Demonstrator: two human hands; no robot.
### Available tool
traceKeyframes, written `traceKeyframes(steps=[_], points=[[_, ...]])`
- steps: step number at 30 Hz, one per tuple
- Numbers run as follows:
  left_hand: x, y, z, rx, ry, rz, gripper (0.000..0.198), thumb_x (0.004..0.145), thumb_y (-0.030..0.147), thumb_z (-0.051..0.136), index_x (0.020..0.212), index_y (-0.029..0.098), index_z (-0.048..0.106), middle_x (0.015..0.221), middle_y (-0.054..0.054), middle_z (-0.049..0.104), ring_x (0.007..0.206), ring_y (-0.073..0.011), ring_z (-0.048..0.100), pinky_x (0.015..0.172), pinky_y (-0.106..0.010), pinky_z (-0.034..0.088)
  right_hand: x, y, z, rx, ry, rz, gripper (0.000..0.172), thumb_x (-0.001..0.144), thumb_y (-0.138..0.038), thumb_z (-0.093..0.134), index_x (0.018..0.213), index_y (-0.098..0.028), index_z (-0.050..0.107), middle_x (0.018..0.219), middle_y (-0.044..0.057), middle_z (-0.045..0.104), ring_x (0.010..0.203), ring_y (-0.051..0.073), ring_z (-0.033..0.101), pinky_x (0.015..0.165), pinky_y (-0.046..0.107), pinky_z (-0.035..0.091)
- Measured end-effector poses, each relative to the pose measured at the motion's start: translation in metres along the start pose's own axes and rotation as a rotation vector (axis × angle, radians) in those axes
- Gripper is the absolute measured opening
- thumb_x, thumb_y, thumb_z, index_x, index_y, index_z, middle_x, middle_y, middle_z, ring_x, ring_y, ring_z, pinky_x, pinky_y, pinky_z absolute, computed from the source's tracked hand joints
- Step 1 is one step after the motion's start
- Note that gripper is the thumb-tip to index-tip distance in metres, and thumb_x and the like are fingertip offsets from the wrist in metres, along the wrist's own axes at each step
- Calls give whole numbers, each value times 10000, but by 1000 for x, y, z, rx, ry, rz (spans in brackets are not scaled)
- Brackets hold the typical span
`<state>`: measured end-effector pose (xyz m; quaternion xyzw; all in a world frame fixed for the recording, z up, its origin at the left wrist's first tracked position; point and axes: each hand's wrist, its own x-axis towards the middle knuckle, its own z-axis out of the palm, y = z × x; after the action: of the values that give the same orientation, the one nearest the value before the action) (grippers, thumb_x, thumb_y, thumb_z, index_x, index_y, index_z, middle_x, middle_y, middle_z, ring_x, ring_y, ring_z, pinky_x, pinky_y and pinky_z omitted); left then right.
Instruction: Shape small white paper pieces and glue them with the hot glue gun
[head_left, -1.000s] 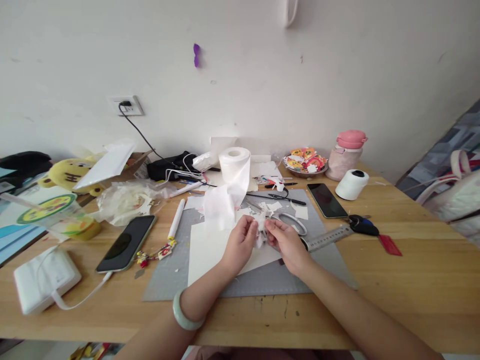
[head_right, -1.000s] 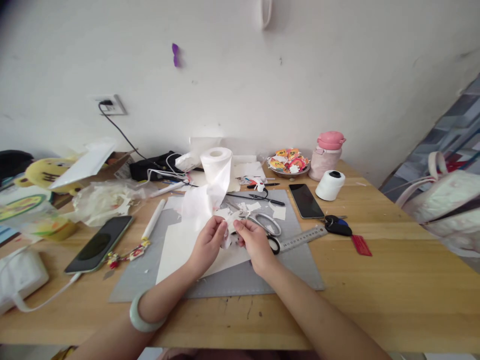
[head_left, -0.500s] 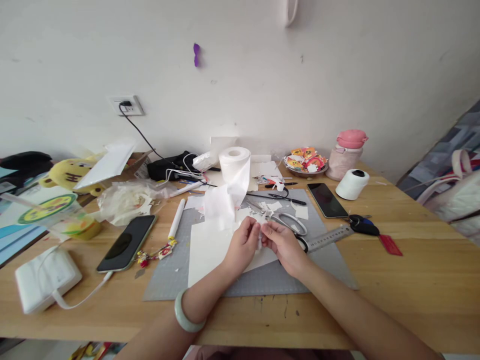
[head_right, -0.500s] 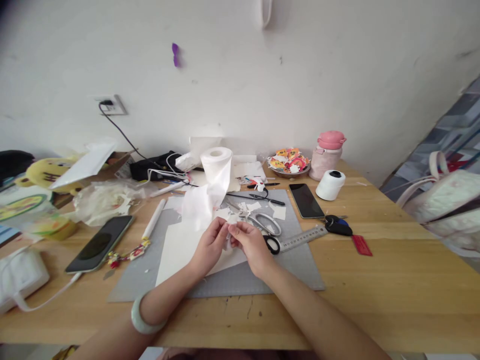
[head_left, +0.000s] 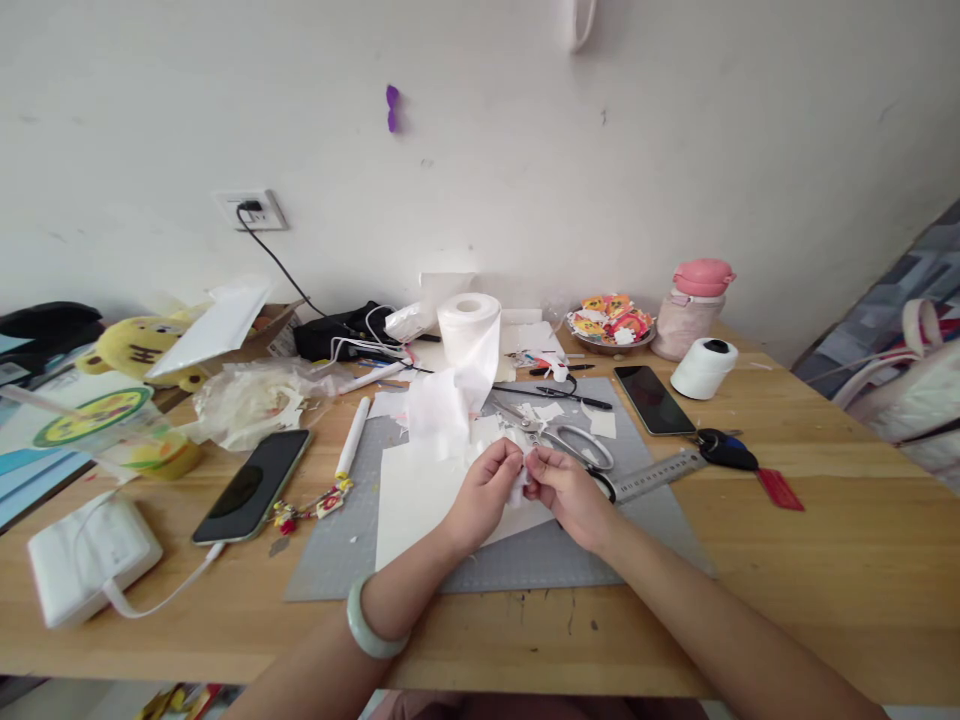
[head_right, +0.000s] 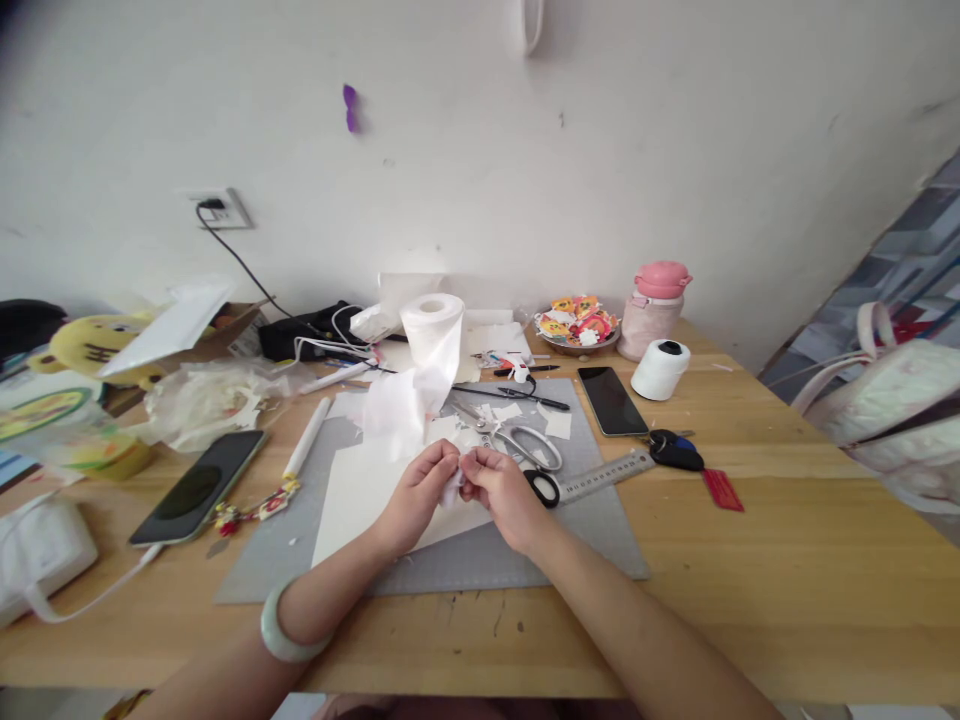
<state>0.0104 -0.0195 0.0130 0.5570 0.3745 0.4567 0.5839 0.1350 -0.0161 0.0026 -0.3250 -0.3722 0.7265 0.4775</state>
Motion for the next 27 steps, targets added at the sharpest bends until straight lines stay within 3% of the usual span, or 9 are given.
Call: traceKeyframes(steps=[14,22,27], points=[[0,-7,-1,-82,35,-2,254,798,384,466,640,202,389,558,54,392,526,-109,394,525,-238,329,1,-1,-2,131,-51,27,307,617,-358,751,553,-165,520,545,-37,431,534,82,365,558,235,333],[0,-2,-3,101,145,38,320,837,404,400,586,205,401,566,42,394,545,-123,374,555,-254,333,0,-1,6,55,8,-25,256,657,-349,725,588,-170,555,607,-29,482,611,99,432,592,234,335],[3,-2,-3,192,138,31,392,841,469,409,554,202,423,538,42,403,539,-126,392,569,-268,343,0,1,6,-38,30,-50,254,682,-370,705,590,-166,584,576,-30,496,572,100,418,600,244,331]])
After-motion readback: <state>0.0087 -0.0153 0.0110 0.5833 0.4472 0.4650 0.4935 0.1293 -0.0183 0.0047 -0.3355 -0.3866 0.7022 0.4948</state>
